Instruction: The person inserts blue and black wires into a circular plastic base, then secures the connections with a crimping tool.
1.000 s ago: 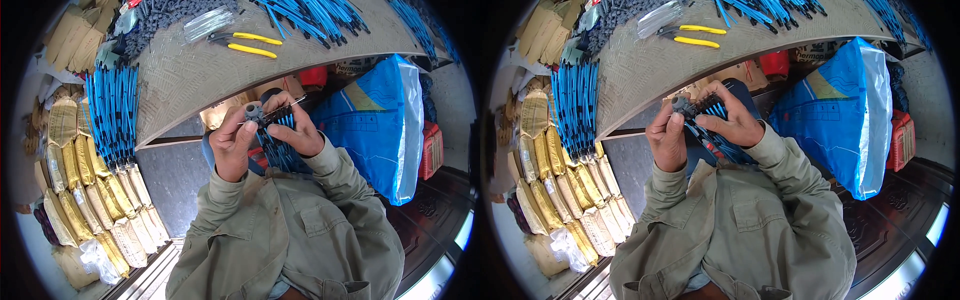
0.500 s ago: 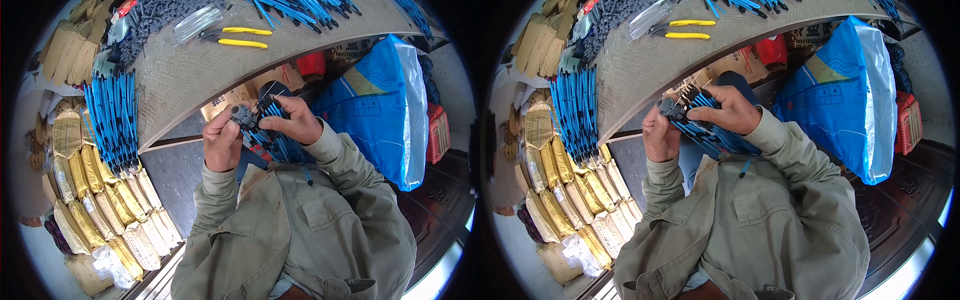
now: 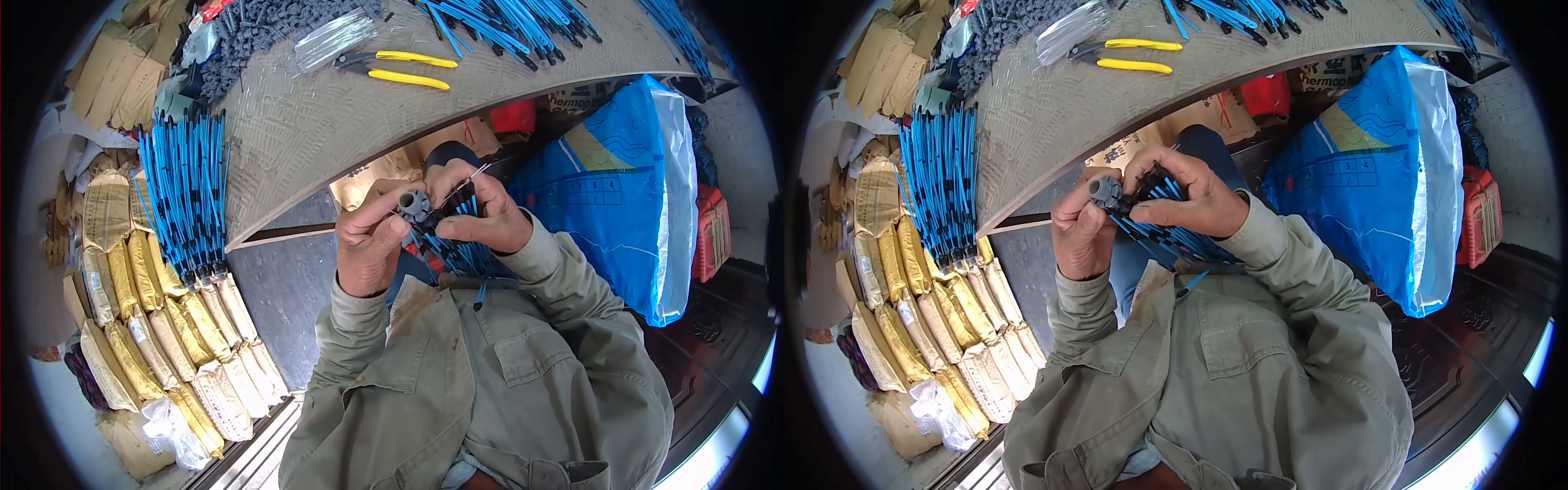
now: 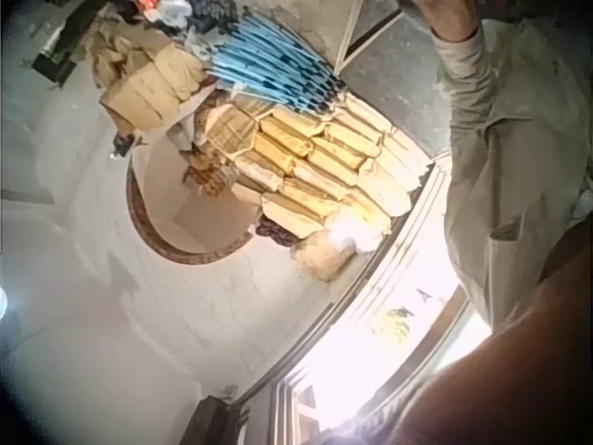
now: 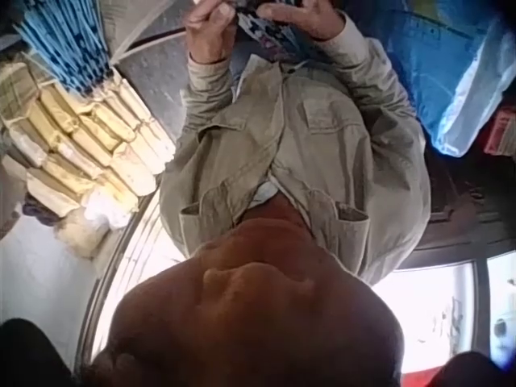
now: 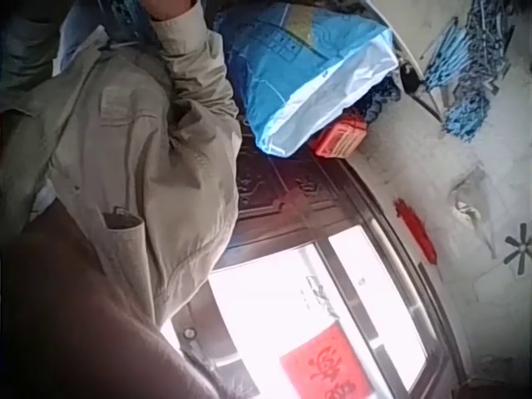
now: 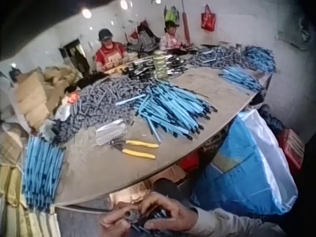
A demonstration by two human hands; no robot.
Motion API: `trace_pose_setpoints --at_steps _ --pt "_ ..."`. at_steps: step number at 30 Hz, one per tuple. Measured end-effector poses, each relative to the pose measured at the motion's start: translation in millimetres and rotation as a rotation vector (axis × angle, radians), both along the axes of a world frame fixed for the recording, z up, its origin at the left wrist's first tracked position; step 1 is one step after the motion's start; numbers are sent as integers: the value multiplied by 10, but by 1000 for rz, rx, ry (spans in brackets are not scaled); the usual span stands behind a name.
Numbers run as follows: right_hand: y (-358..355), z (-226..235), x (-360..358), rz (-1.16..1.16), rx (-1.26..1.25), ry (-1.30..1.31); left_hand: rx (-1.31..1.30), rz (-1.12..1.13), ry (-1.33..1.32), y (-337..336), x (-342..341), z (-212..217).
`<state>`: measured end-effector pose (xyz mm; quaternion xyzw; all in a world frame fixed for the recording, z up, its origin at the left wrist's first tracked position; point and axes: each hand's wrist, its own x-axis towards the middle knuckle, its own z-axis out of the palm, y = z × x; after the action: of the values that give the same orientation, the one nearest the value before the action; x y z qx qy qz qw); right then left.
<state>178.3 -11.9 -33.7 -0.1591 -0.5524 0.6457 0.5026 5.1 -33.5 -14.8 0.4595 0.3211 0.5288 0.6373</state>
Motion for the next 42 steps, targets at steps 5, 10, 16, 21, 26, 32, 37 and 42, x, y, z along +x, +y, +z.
trace_pose_setpoints --at_steps 5,10,16,21,26,32,37,42 --pt "-54 -69 8 -61 -219 23 24 38 -27 -5 -11 -65" --pt "2 -48 70 -19 -248 -155 15 44 -65 12 -48 -61" --pt "126 16 93 151 -240 -266 82 -49 -65 120 -120 -93" --pt "119 -158 28 213 -201 -82 130 -237 35 214 -208 -91" --pt "81 -145 -29 208 -141 58 189 -309 83 247 -210 -63" --pt "35 -67 4 207 -229 -20 131 -267 71 185 -180 -19" --pt "34 -72 6 200 -256 -50 62 -231 81 178 -174 71" --pt "76 -34 46 359 -178 -1 373 -441 134 381 -263 23"
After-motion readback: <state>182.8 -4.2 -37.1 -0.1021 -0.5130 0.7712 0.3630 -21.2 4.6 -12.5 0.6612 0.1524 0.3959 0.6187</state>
